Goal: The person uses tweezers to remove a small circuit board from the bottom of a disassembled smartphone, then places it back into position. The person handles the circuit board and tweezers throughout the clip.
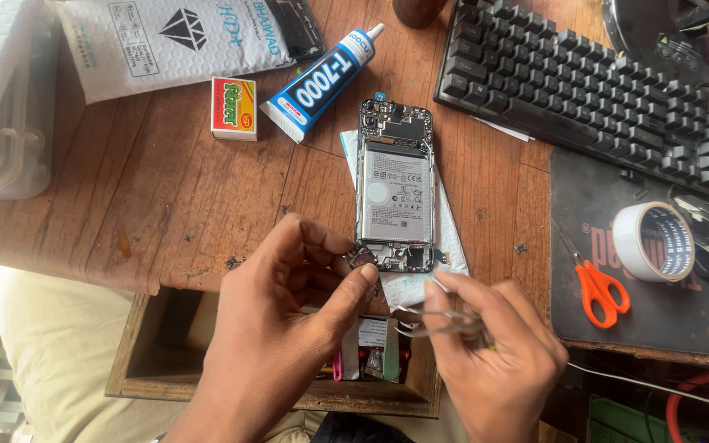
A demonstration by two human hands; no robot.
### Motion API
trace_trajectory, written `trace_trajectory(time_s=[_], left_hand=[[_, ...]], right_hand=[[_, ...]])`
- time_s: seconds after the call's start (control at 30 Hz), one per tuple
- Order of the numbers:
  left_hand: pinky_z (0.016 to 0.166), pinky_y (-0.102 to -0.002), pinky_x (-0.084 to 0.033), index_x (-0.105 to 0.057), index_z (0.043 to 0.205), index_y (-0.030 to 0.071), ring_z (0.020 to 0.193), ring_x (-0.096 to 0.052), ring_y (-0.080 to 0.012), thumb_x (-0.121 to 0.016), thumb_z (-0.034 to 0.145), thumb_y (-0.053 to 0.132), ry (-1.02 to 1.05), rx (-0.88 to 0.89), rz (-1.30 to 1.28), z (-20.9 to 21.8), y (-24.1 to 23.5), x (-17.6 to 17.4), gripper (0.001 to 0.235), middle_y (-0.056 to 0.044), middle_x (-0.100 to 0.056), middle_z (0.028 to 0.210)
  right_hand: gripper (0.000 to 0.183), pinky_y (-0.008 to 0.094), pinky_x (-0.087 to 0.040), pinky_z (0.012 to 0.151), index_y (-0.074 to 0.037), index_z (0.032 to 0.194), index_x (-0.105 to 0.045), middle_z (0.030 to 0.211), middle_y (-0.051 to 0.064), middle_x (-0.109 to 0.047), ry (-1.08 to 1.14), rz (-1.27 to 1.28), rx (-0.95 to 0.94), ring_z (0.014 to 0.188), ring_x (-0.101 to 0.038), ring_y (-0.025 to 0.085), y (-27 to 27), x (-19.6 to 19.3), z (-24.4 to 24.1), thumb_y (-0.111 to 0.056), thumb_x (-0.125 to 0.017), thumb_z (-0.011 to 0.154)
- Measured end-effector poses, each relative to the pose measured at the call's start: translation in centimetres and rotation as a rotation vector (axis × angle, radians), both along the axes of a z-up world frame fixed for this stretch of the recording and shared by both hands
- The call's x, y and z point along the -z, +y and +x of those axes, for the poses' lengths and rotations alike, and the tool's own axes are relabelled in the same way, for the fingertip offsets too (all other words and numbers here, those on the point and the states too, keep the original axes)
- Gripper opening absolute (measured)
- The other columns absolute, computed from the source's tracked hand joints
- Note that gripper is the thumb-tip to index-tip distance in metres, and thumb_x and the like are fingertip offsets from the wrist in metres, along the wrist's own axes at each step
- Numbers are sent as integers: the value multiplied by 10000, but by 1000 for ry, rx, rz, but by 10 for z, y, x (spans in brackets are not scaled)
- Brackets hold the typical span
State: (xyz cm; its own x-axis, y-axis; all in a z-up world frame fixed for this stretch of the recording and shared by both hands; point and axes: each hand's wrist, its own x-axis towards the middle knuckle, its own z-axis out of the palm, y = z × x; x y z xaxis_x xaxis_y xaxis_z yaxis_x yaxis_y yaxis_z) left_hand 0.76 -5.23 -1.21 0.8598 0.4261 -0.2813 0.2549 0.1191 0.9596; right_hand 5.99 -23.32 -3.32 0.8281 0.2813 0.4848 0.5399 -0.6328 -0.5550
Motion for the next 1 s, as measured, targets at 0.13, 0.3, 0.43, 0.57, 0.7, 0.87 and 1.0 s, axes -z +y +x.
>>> trace_trajectory(time_s=[0.13,0.3,0.43,0.57,0.7,0.87,1.0], left_hand=[[617,-233,-597,-641,1008,47,706,-701,-71,-787,792,145,-10,-27,-57,-2,1,3,279,-48,-714,788],[693,-235,-629,-623,1048,22,813,-762,-77,-799,881,147,-177,-16,-139,-6,0,10,273,-55,-738,885],[663,-228,-583,-626,970,27,749,-690,-68,-799,803,139,-84,-48,-82,-5,2,10,265,-47,-712,818],[672,-227,-581,-629,968,26,751,-684,-70,-804,805,138,-86,-43,-78,-5,3,10,264,-51,-705,821],[681,-223,-592,-625,988,20,770,-682,-65,-793,827,139,-141,-35,-95,-7,4,13,261,-52,-699,845],[665,-219,-591,-645,1253,51,792,-689,-54,-771,905,156,-194,25,-103,-10,4,17,385,-34,-746,906],[672,-204,-588,-700,1244,54,790,-716,-33,-750,918,164,-201,80,-120,-9,0,16,347,-8,-761,864]], right_hand=[[239,235,-478,514,-54,1044,-784,702,12,-627,-81,-83,-40,600,-617,80,12,-7,5,-92,-861,821],[240,267,-439,474,-59,1009,-795,665,24,-606,-64,-154,-5,526,-581,98,23,-10,9,-121,-877,792],[224,283,-422,480,-67,1003,-798,639,13,-580,-70,-179,-1,524,-563,102,25,-9,10,-110,-874,797],[210,294,-417,492,-68,987,-800,617,11,-561,-84,-204,-3,537,-552,112,27,-8,10,-103,-876,794],[199,279,-431,500,-67,972,-784,661,5,-588,-82,-169,-27,552,-573,96,28,-5,10,-106,-868,796],[194,265,-430,495,-59,989,-787,664,7,-588,-64,-123,-30,568,-556,91,23,-3,11,-87,-858,811],[148,213,-475,525,-61,1009,-777,730,-5,-621,-15,-39,-18,633,-591,51,11,-5,13,-89,-830,874]])
